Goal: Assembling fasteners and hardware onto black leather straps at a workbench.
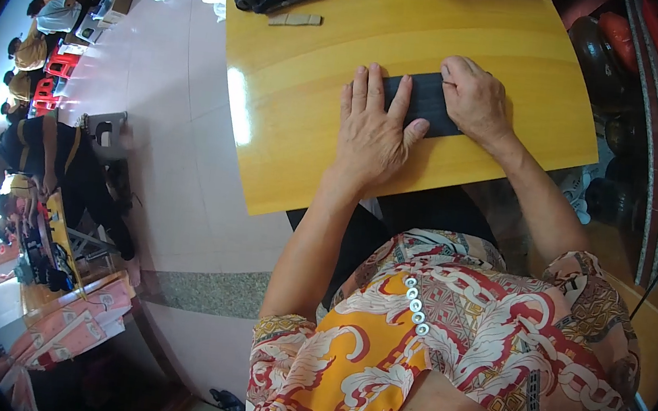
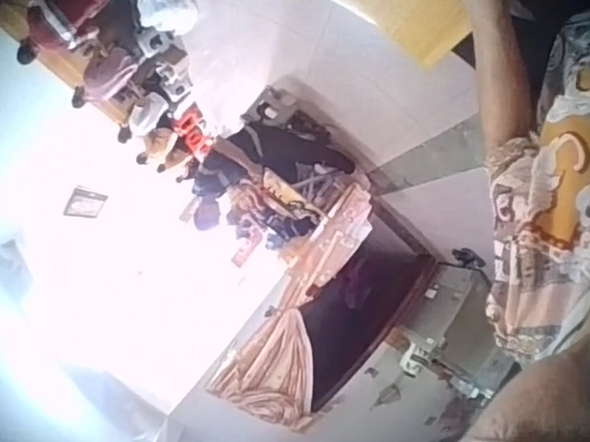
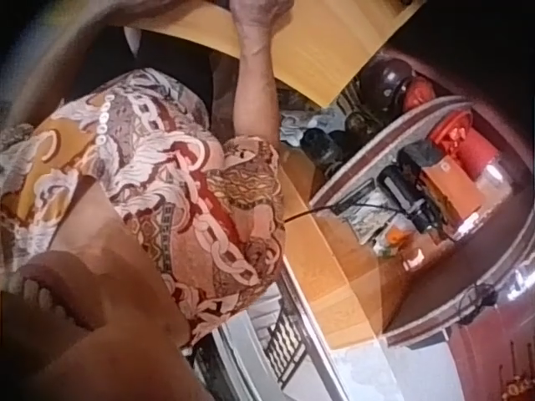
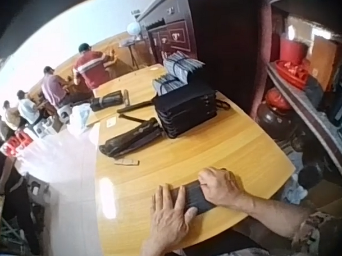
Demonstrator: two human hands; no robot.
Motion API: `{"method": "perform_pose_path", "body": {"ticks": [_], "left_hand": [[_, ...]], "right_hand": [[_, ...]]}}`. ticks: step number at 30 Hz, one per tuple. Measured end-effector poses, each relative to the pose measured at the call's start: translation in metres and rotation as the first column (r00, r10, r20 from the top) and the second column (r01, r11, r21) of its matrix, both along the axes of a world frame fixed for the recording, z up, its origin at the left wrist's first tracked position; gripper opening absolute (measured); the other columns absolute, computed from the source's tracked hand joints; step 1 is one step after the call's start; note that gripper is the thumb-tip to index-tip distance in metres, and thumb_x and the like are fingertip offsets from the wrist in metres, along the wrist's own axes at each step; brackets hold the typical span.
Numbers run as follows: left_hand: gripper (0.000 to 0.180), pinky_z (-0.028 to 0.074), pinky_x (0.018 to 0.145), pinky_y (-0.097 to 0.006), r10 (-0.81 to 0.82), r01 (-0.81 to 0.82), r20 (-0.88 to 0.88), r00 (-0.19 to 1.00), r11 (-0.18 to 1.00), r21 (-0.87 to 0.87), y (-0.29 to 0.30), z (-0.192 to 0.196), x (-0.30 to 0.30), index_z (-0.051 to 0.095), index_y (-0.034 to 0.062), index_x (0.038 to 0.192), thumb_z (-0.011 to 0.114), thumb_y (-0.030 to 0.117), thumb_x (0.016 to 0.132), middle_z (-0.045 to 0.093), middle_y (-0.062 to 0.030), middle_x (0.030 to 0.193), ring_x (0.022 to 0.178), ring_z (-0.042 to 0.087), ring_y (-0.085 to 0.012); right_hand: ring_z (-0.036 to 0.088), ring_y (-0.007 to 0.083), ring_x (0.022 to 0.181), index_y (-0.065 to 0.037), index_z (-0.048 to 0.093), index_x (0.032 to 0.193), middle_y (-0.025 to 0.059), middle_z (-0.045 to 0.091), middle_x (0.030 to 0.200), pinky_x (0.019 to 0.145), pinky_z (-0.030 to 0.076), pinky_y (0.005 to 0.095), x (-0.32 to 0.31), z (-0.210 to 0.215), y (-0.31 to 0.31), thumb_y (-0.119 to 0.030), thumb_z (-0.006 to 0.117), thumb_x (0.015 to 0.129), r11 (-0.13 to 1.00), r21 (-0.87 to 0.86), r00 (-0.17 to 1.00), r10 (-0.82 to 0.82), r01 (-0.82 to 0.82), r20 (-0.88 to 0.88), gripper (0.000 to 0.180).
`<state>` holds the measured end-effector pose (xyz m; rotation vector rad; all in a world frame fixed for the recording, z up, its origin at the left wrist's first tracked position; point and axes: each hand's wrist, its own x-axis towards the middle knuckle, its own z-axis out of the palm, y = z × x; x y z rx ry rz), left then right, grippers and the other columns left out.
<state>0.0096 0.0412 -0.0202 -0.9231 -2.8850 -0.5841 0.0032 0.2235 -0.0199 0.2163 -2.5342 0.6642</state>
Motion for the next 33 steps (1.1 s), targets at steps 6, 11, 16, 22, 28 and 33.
{"method": "perform_pose_path", "body": {"ticks": [6, 11, 16, 22, 28, 33], "left_hand": [[0.032, 0.040, 0.088, -0.043, 0.216, -0.106, -0.204, 0.955, 0.890, 0.443, -0.024, -0.003, -0.050, 0.051, -0.0027, 0.108, 0.059, 0.010, 0.080, 0.053, -0.0246, 0.107, 0.100, 0.050, -0.0409], [0.022, 0.039, 0.085, -0.044, 0.405, -0.328, -0.385, 0.829, 0.910, 0.252, -0.044, -0.015, -0.140, 0.061, 0.0032, 0.099, 0.057, 0.012, 0.079, 0.055, -0.0182, 0.104, 0.095, 0.051, -0.0361], [0.016, 0.036, 0.089, -0.044, 0.341, -0.317, -0.287, 0.895, 0.940, 0.127, -0.066, -0.008, -0.121, 0.066, 0.0084, 0.092, 0.057, 0.013, 0.079, 0.058, -0.0099, 0.105, 0.098, 0.052, -0.0318], [0.028, 0.043, 0.090, -0.037, 0.121, -0.107, -0.015, 0.993, 0.918, 0.382, -0.087, 0.002, -0.029, 0.064, 0.0074, 0.102, 0.065, 0.005, 0.075, 0.061, -0.0095, 0.108, 0.109, 0.051, -0.0263], [0.054, 0.023, 0.104, -0.046, 0.072, -0.075, 0.020, 0.997, 0.939, 0.337, -0.081, 0.002, -0.004, 0.052, 0.0132, 0.122, 0.069, 0.008, 0.071, 0.062, -0.0024, 0.109, 0.114, 0.046, -0.0269], [0.044, 0.022, 0.106, -0.041, 0.076, -0.093, 0.068, 0.995, 0.946, 0.311, -0.076, 0.008, 0.001, 0.057, 0.0095, 0.116, 0.066, 0.005, 0.074, 0.058, -0.0055, 0.115, 0.116, 0.044, -0.0257]], "right_hand": [[0.058, 0.0326, 0.071, -0.002, 0.052, 0.084, 0.0141, 0.057, 0.077, 0.060, 0.046, 0.0392, 0.005, 0.001, 0.004, -0.006, 0.053, 0.081, 0.999, 0.032, 0.993, -0.020, 0.017, 0.113, 0.005], [0.058, 0.0275, 0.063, -0.004, 0.049, 0.073, 0.0119, 0.055, 0.067, 0.052, 0.045, 0.0367, 0.000, -0.004, -0.005, -0.005, 0.052, 0.080, 1.000, 0.015, 1.000, 0.013, -0.013, -0.007, 0.008], [0.059, 0.0260, 0.063, -0.005, 0.050, 0.074, 0.0108, 0.056, 0.068, 0.051, 0.045, 0.0357, -0.001, 0.000, -0.001, -0.005, 0.053, 0.080, 1.000, 0.026, 1.000, 0.015, -0.015, 0.004, 0.007], [0.059, 0.0246, 0.064, -0.006, 0.053, 0.076, 0.0095, 0.058, 0.068, 0.051, 0.047, 0.0343, -0.001, -0.006, 0.003, -0.008, 0.054, 0.081, 0.998, 0.069, 1.000, 0.000, 0.000, 0.000, 0.006], [0.059, 0.0240, 0.064, -0.007, 0.053, 0.075, 0.0090, 0.058, 0.069, 0.052, 0.047, 0.0348, 0.000, -0.007, 0.000, -0.009, 0.055, 0.081, 0.996, 0.086, 1.000, 0.008, -0.009, 0.009, 0.007], [0.058, 0.0299, 0.071, -0.004, 0.053, 0.081, 0.0112, 0.059, 0.076, 0.060, 0.046, 0.0368, 0.002, -0.004, 0.000, -0.007, 0.052, 0.082, 0.999, 0.032, 0.996, -0.003, 0.000, 0.090, 0.004]]}}
